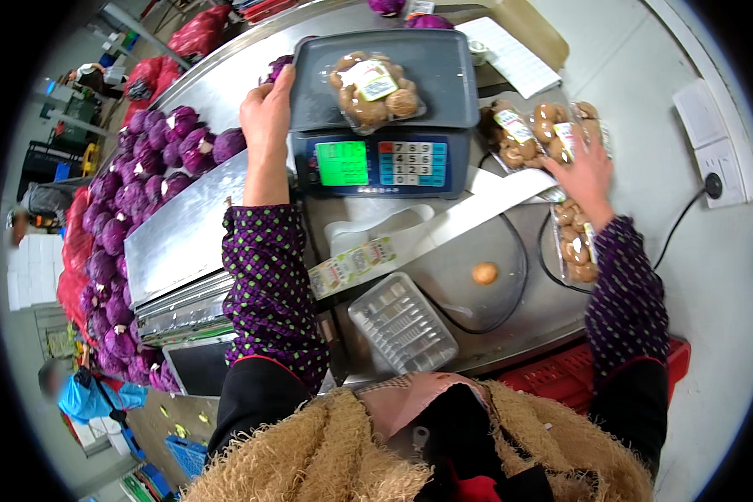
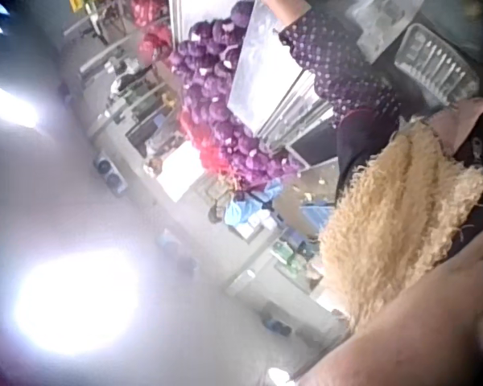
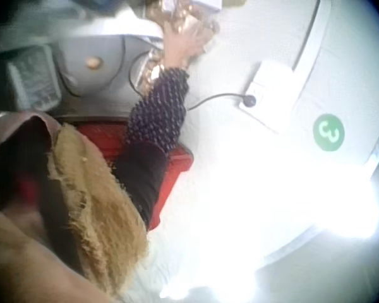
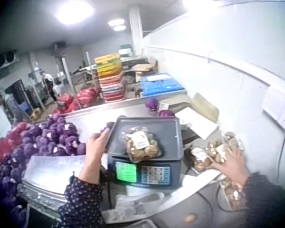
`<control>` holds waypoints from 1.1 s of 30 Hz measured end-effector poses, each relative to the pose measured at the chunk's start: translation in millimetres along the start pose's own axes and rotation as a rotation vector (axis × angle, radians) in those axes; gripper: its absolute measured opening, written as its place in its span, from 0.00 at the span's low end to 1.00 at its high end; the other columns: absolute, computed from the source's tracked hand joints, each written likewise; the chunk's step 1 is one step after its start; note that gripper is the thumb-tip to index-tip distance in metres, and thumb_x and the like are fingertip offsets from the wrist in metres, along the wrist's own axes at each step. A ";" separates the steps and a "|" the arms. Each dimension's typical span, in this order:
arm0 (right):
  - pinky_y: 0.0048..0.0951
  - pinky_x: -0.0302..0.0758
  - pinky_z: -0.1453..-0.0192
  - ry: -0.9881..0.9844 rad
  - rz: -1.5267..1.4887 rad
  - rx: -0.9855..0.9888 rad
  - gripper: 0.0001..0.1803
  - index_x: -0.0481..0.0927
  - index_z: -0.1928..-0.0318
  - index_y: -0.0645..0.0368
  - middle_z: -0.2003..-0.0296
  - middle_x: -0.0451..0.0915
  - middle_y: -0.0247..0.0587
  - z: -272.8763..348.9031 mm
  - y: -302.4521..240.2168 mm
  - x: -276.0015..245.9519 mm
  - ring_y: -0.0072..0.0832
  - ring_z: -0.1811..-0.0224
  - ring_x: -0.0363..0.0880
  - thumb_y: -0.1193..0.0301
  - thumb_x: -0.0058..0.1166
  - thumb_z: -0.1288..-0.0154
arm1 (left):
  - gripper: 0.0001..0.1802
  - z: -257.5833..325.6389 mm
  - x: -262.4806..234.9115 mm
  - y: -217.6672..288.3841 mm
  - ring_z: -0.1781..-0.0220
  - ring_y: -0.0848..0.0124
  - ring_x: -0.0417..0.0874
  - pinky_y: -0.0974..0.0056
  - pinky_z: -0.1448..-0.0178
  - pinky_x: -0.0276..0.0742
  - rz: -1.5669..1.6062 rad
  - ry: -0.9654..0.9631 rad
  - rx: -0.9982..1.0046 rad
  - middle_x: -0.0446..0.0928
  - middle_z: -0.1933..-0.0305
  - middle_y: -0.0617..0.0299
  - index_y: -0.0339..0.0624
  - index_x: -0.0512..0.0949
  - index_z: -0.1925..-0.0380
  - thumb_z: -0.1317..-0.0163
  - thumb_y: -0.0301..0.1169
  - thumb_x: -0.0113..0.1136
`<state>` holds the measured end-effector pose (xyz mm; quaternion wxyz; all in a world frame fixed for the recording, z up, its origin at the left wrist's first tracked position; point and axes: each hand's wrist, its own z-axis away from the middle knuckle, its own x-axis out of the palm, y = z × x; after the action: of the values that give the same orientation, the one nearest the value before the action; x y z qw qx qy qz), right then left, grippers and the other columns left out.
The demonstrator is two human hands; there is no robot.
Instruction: The person repeatedly scoops mushrooms from a red bin into clear plastic trays, weighs them on a digital scale, seals them in a vacuum sealer, and applies a label. The sealed packages are stacked on the counter. The person handles mushrooms, trays, labels, and the sealing equipment throughout.
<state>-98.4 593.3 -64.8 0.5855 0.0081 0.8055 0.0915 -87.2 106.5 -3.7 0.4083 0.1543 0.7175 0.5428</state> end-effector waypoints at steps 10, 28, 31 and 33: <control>0.42 0.70 0.37 -0.596 -0.533 0.276 0.48 0.67 0.40 0.64 0.45 0.75 0.54 140.1 81.1 -9.2 0.46 0.42 0.74 0.52 0.75 0.57 | 0.38 1.0 26.9 -16.9 0.63 0.68 0.82 0.66 0.67 0.80 0.067 -0.206 -0.142 0.79 0.59 0.53 0.25 0.78 0.56 0.47 0.56 0.68; 0.27 0.74 0.46 -0.705 -0.934 0.481 0.35 0.72 0.42 0.68 0.51 0.78 0.45 83.5 121.7 -184.2 0.27 0.50 0.77 0.64 0.67 0.49 | 0.31 166.2 308.2 99.1 0.73 0.70 0.81 0.65 0.74 0.76 0.467 -0.469 0.013 0.80 0.68 0.53 0.22 0.74 0.53 0.50 0.36 0.74; 0.26 0.72 0.43 -0.411 -1.432 0.562 0.33 0.69 0.39 0.68 0.48 0.77 0.41 105.4 123.3 -198.0 0.26 0.48 0.76 0.69 0.61 0.44 | 0.40 199.2 338.4 115.9 0.59 0.57 0.84 0.61 0.52 0.80 0.247 -0.867 -0.039 0.81 0.57 0.46 0.22 0.70 0.47 0.51 0.43 0.74; 0.26 0.71 0.41 -0.366 -1.513 0.480 0.32 0.66 0.36 0.68 0.46 0.76 0.40 97.2 112.8 -193.4 0.25 0.46 0.75 0.71 0.55 0.42 | 0.35 199.9 327.7 104.0 0.54 0.51 0.84 0.56 0.50 0.79 0.312 -0.751 -0.057 0.81 0.58 0.37 0.23 0.74 0.55 0.51 0.44 0.72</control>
<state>43.6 694.3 106.1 0.5935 -0.3982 0.4821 -0.5067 -162.5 492.6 -62.2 0.5588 0.4376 0.4713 0.5236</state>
